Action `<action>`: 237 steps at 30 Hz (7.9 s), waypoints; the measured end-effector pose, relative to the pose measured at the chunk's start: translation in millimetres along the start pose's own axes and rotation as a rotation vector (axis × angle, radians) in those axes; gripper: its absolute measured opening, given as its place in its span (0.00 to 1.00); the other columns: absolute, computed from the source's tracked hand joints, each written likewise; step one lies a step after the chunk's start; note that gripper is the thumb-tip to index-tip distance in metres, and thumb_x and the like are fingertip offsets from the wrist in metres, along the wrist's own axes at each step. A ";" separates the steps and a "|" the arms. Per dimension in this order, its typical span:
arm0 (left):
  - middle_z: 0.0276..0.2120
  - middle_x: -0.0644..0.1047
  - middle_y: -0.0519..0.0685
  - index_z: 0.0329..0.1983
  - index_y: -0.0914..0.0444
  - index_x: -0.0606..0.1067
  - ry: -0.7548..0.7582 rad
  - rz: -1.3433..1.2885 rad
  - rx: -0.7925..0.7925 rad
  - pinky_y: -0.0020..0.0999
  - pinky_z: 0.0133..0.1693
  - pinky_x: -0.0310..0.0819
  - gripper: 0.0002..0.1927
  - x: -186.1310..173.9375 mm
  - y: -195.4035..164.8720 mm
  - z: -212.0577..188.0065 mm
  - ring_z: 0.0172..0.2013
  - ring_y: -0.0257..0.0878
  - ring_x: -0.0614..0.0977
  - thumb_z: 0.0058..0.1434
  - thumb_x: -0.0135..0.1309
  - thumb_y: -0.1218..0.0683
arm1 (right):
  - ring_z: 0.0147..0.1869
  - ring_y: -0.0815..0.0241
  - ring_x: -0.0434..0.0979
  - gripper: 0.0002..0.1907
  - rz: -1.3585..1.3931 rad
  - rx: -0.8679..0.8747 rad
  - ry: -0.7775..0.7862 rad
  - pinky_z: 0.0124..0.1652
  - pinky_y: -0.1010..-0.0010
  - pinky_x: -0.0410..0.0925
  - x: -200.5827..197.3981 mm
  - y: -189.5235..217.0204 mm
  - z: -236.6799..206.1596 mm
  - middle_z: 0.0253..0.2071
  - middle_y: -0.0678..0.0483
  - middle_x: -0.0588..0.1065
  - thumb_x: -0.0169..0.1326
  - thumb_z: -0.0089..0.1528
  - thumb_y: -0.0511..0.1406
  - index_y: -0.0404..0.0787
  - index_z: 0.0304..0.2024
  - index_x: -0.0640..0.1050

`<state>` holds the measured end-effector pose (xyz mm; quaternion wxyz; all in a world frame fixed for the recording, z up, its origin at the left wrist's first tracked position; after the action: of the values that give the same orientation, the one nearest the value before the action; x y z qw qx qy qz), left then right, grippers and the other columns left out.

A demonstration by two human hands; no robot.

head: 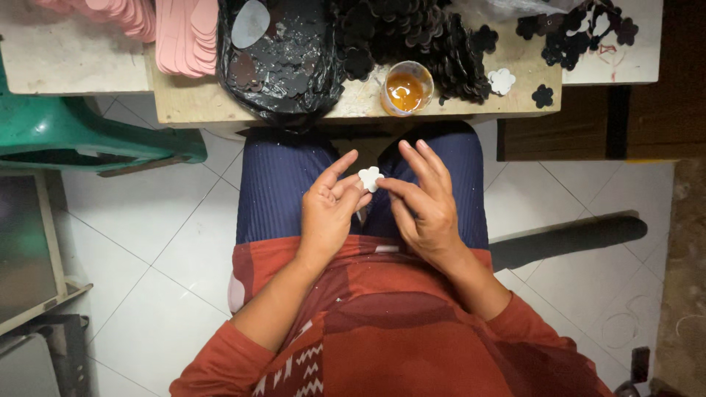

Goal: The person sits at a table and repeatedly picks up small white and black flower-shaped pieces, presses them together by hand, and places the assembled pairs on the table. The person handles the pieces one at a time and continues the process throughout the clip.

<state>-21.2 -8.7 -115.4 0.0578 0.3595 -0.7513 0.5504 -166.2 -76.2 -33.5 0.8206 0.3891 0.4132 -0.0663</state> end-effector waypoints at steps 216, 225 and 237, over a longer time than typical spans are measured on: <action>0.47 0.81 0.57 0.59 0.71 0.74 0.072 -0.083 -0.343 0.38 0.50 0.82 0.22 27.5 -66.6 -17.4 0.47 0.43 0.85 0.71 0.43 0.51 | 0.31 0.79 0.66 0.25 0.815 0.719 0.215 0.32 0.86 0.62 -43.3 2.6 56.1 0.35 0.59 0.77 0.59 0.59 0.24 0.34 0.60 0.75; 0.43 0.81 0.53 0.54 0.69 0.77 0.083 -0.070 -0.363 0.37 0.49 0.82 0.23 29.4 -65.7 -19.3 0.44 0.40 0.85 0.71 0.47 0.46 | 0.30 0.80 0.65 0.25 0.759 0.746 0.233 0.31 0.87 0.60 -35.8 2.7 55.0 0.34 0.60 0.77 0.59 0.59 0.24 0.35 0.60 0.75; 0.41 0.82 0.52 0.52 0.69 0.78 0.080 -0.056 -0.366 0.35 0.48 0.81 0.23 24.8 -56.5 -19.3 0.43 0.39 0.85 0.70 0.49 0.45 | 0.29 0.80 0.65 0.26 0.727 0.729 0.244 0.30 0.87 0.60 -31.1 -0.4 50.8 0.34 0.59 0.78 0.60 0.58 0.24 0.34 0.60 0.75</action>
<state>-11.2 -11.3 -51.6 0.1676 0.3417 -0.8255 0.4168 -154.7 -118.3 7.1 0.5480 0.7724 0.2942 0.1287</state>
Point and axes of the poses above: each hand's wrist, its own z-axis towards the middle knuckle, its own x-axis out of the palm, y = z × x, the point moved 3 cm from there along z, towards the middle knuckle
